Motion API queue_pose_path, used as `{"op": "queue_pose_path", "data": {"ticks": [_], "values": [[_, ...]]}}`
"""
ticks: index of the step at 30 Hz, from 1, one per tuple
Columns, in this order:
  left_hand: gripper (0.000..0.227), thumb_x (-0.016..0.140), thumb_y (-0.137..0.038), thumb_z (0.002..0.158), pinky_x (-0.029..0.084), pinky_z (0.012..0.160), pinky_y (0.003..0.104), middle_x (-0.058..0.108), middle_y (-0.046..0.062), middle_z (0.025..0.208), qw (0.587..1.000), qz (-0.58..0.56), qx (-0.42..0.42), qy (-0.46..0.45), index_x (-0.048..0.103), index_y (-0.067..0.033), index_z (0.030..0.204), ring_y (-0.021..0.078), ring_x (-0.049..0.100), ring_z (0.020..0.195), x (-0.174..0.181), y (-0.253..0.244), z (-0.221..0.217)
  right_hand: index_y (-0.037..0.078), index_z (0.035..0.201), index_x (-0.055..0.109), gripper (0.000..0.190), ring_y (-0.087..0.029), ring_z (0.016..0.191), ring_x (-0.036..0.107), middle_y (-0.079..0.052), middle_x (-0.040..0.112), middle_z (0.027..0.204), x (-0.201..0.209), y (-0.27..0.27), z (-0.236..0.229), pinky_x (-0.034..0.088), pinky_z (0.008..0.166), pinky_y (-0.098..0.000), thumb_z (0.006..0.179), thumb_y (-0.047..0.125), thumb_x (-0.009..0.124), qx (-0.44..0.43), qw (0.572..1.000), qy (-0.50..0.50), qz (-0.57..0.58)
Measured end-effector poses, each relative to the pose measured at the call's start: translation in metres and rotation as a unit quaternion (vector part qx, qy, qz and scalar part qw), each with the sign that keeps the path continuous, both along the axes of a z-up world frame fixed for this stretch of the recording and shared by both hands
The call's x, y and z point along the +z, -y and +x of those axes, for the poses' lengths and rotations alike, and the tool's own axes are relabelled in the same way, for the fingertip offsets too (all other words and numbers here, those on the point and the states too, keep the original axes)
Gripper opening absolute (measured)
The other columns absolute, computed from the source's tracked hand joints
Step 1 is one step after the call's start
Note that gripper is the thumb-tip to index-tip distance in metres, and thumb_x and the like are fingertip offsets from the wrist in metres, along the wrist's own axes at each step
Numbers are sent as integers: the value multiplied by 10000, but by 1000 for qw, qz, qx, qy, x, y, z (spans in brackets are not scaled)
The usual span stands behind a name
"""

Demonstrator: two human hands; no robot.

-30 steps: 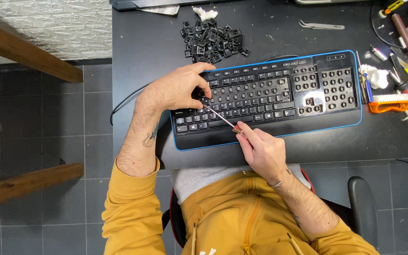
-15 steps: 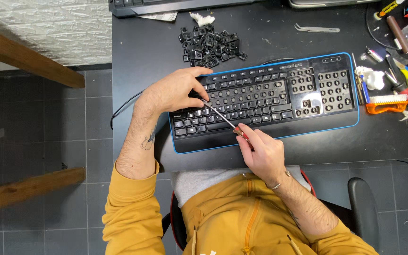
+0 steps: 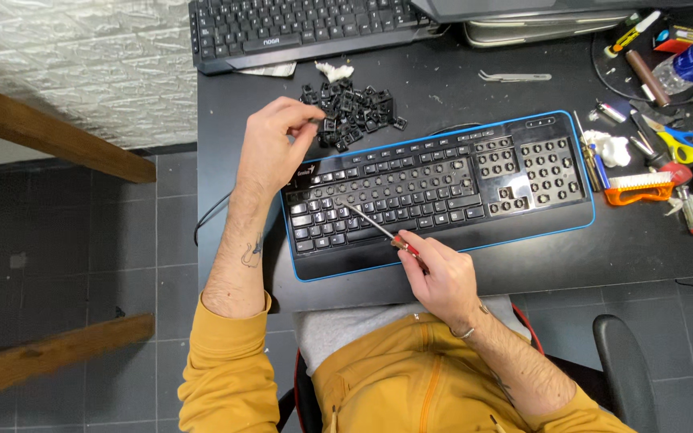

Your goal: The person uses a red-handled screwdriver to pry off individual keycaps from a black keyboard. They systematically remove keycaps across the main typing area and number pad, placing each removed keycap into a growing pile on the desk.

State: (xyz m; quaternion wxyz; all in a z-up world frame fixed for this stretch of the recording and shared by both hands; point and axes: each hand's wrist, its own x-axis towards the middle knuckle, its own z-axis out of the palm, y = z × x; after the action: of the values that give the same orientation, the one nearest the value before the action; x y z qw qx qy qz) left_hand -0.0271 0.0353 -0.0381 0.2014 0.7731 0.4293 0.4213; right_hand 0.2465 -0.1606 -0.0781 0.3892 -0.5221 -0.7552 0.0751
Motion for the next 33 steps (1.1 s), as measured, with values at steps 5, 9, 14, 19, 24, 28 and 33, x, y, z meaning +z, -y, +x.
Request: {"op": "queue_pose_path", "data": {"ticks": [5, 9, 14, 19, 24, 28, 33], "values": [[296, 728, 39, 856, 599, 654, 220, 725, -7, 927, 999, 3, 20, -30, 807, -193, 1022, 130, 692, 733, -23, -11, 0, 134, 1130, 775, 205, -260, 576, 676, -43, 628, 652, 5, 0, -1, 555, 522, -331, 955, 202, 693, 6, 1000, -22, -18], [375, 721, 66, 855, 638, 756, 318, 742, 105, 1163, 999, -2, -46, -26, 763, -105, 1186, 266, 738, 943, -14, -2, 10, 138, 1135, 768, 206, -262, 590, 685, -45, 625, 658, 4, 0, 1, 555, 527, -335, 964, 218, 687, 7, 999, -22, -26], [453, 716, -112, 939, 522, 1045, 474, 567, 116, 1492, 990, -1, -79, -112, 642, -65, 1383, 393, 578, 1274, 0, 9, 19, 122, 1127, 770, 204, -272, 586, 689, -60, 644, 666, 7, 1, 1, 557, 523, -336, 957, 207, 696, 9, 999, -32, -35], [493, 707, -243, 1007, 490, 1078, 518, 477, 125, 1580, 990, -24, -82, -109, 596, -2, 1423, 440, 519, 1323, 9, 14, 18, 128, 1132, 769, 204, -275, 601, 694, -60, 643, 675, 3, 0, 2, 561, 529, -339, 957, 205, 696, 11, 999, -30, -30], [163, 814, -202, 891, 537, 980, 409, 700, 12, 1216, 982, -94, -156, -43, 780, -196, 1050, 253, 681, 1098, 31, 14, 1, 126, 1164, 760, 231, -292, 671, 725, -62, 703, 749, 4, 2, 1, 582, 576, -341, 945, 183, 709, 8, 998, -52, -27], [105, 844, -195, 790, 532, 690, 298, 644, -23, 782, 960, -212, -163, -87, 741, -175, 797, 123, 594, 703, 32, 22, -4, 88, 1132, 753, 215, -324, 693, 734, -100, 739, 786, -9, 2, 6, 585, 588, -352, 931, 159, 729, 7, 996, -87, -35], [226, 860, -182, 683, 530, 693, 402, 607, 31, 716, 903, -263, -251, -229, 787, -161, 896, 220, 588, 669, 27, 23, -3, 119, 1107, 757, 200, -323, 692, 730, -84, 732, 788, -22, 6, 11, 586, 593, -367, 911, 157, 742, 29, 993, -106, -44]]}}
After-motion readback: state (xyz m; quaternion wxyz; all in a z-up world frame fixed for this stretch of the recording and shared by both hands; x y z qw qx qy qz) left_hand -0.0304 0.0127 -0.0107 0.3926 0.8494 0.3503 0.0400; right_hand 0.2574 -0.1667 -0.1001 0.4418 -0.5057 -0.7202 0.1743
